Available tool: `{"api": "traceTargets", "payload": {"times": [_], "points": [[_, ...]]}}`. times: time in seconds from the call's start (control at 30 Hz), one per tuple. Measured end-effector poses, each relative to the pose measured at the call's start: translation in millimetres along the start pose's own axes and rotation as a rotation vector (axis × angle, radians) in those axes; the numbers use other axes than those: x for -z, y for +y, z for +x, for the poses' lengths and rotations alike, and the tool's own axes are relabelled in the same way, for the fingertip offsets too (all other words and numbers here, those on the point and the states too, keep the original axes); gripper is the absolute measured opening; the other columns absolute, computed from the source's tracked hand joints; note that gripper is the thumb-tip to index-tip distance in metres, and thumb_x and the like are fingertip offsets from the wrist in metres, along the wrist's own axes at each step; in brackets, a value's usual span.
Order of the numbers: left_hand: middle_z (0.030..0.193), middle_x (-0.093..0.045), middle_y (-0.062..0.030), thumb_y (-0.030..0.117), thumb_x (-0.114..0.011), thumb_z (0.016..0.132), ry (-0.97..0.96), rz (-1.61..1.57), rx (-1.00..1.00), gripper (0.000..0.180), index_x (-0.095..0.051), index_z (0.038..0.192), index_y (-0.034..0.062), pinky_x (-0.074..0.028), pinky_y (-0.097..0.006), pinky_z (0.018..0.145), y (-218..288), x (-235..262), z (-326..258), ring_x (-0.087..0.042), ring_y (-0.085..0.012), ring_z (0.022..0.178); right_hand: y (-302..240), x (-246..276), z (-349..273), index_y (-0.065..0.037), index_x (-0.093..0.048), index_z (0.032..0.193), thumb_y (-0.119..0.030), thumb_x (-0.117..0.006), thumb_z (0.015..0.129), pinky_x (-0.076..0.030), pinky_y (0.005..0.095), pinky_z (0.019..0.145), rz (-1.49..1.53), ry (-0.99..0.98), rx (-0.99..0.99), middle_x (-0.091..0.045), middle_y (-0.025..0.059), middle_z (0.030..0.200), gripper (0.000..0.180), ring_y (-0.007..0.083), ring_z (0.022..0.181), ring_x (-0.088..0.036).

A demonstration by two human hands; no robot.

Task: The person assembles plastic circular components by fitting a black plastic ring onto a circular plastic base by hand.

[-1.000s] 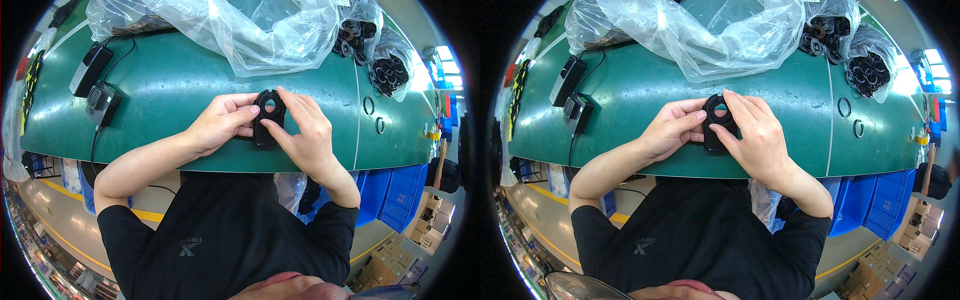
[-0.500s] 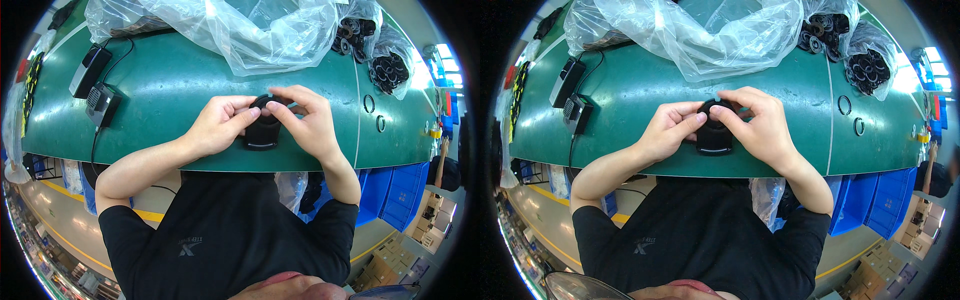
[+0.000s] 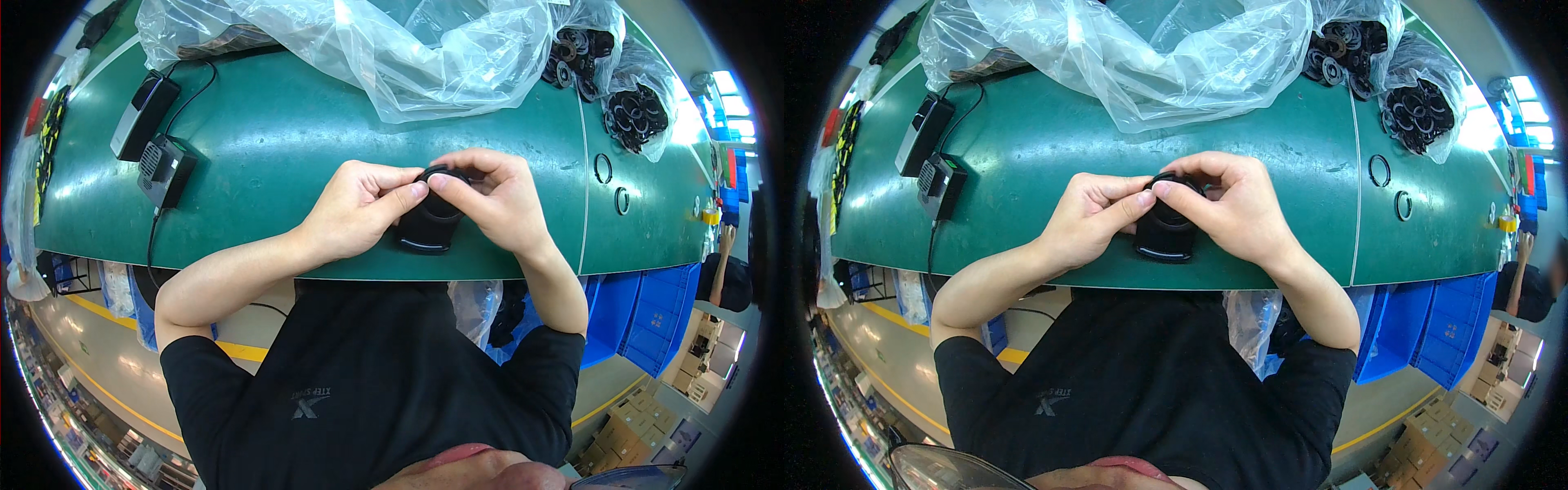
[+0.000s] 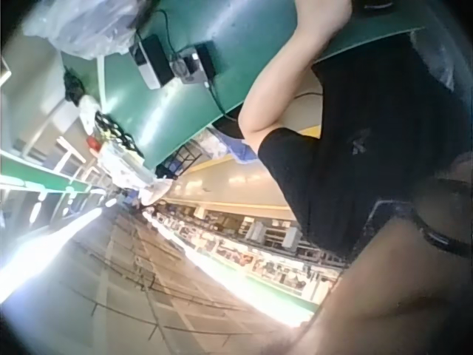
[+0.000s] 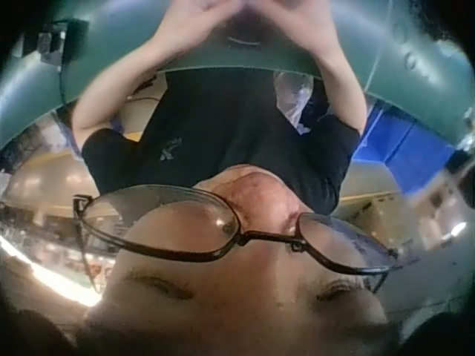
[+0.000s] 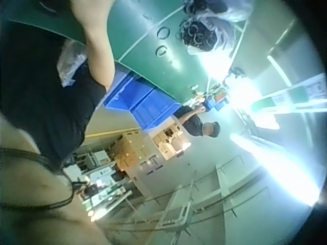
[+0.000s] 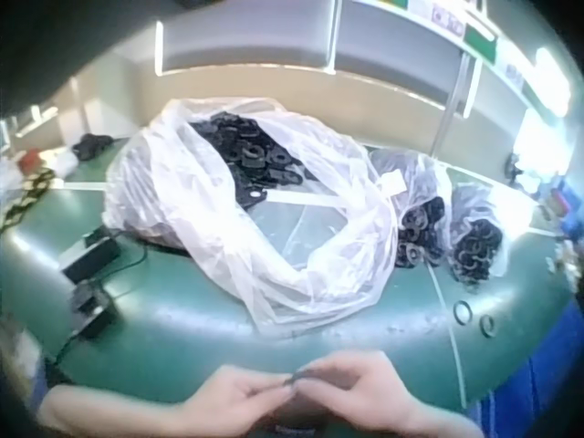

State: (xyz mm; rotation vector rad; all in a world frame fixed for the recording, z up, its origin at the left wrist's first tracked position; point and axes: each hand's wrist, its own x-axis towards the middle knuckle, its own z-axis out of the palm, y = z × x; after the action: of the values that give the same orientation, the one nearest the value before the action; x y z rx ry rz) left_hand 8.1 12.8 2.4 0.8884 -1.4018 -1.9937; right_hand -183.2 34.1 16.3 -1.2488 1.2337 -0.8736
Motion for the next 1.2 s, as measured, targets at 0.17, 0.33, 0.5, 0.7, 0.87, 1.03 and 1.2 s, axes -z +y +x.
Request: {"api": "traceTargets", "payload": {"times": [0.17,0.33,0.5,0.7,0.87,1.03,1.2], "points": [[0.088,-0.065,-0.0010,0.019,-0.055,0.091,0.014,0.077,-0.024,0.028,-0.062,0.111,0.0015,-0.043,-0.018,0.060,-4,0,-2,-0.052,-0.0032,0.072,-4,-5,-3,0.005,-0.065,0.094,-0.006,-0.064,0.082,-0.047,0.0199,0.065,0.005,0.012,-0.004,-0.065,0.0073,0.081,0.015,0.0091,0.071,-0.059],[0.089,-0.065,-0.0009,0.020,-0.054,0.091,0.001,0.066,-0.021,0.028,-0.062,0.111,0.0011,-0.043,-0.018,0.060,-5,0,0,-0.052,-0.0029,0.072,-2,-3,-1,0.005,-0.065,0.094,-0.006,-0.064,0.083,-0.047,0.0202,0.064,0.067,-0.015,-0.037,-0.065,0.0069,0.078,0.016,0.0091,0.069,-0.060],[0.089,-0.065,-0.0023,0.015,-0.053,0.091,-0.002,0.029,-0.020,0.026,-0.062,0.109,-0.0019,-0.044,-0.019,0.065,1,-1,1,-0.053,-0.0034,0.076,2,-6,0,0.005,-0.066,0.088,-0.009,-0.064,0.082,-0.048,0.0193,0.063,0.123,0.059,-0.006,-0.065,0.0053,0.075,0.015,0.0073,0.068,-0.060],[0.089,-0.065,-0.0038,0.011,-0.052,0.091,-0.003,0.021,0.080,0.024,-0.062,0.108,-0.0037,-0.045,-0.020,0.070,0,0,0,-0.054,-0.0042,0.079,2,-5,-2,0.005,-0.066,0.088,-0.008,-0.064,0.082,-0.048,0.0193,0.062,0.074,0.024,-0.006,-0.065,0.0057,0.072,0.014,0.0072,0.067,-0.059],[0.089,-0.065,-0.0039,0.011,-0.052,0.091,-0.011,0.014,0.042,0.024,-0.062,0.108,-0.0035,-0.046,-0.020,0.069,-1,-2,0,-0.054,-0.0041,0.078,4,-5,-2,0.005,-0.066,0.088,-0.008,-0.064,0.082,-0.048,0.0194,0.062,0.076,0.029,-0.010,-0.065,0.0057,0.072,0.014,0.0072,0.067,-0.059],[0.084,-0.065,-0.0003,0.019,-0.055,0.091,0.032,0.075,-0.066,0.028,-0.062,0.111,0.0007,-0.042,-0.019,0.058,-8,0,2,-0.051,-0.0031,0.069,2,-4,-1,0.006,-0.065,0.091,-0.004,-0.062,0.084,-0.047,0.0198,0.065,0.130,0.024,-0.037,-0.065,0.0077,0.080,0.012,0.0089,0.072,-0.059],[0.079,-0.063,0.0009,0.017,-0.056,0.090,0.043,0.136,-0.096,0.026,-0.063,0.109,-0.0006,-0.041,-0.019,0.057,-7,-3,1,-0.049,-0.0029,0.065,6,-4,-3,0.006,-0.065,0.091,-0.003,-0.061,0.084,-0.047,0.0200,0.065,-0.054,0.059,0.067,-0.064,0.0085,0.081,0.013,0.0089,0.074,-0.059]]}}
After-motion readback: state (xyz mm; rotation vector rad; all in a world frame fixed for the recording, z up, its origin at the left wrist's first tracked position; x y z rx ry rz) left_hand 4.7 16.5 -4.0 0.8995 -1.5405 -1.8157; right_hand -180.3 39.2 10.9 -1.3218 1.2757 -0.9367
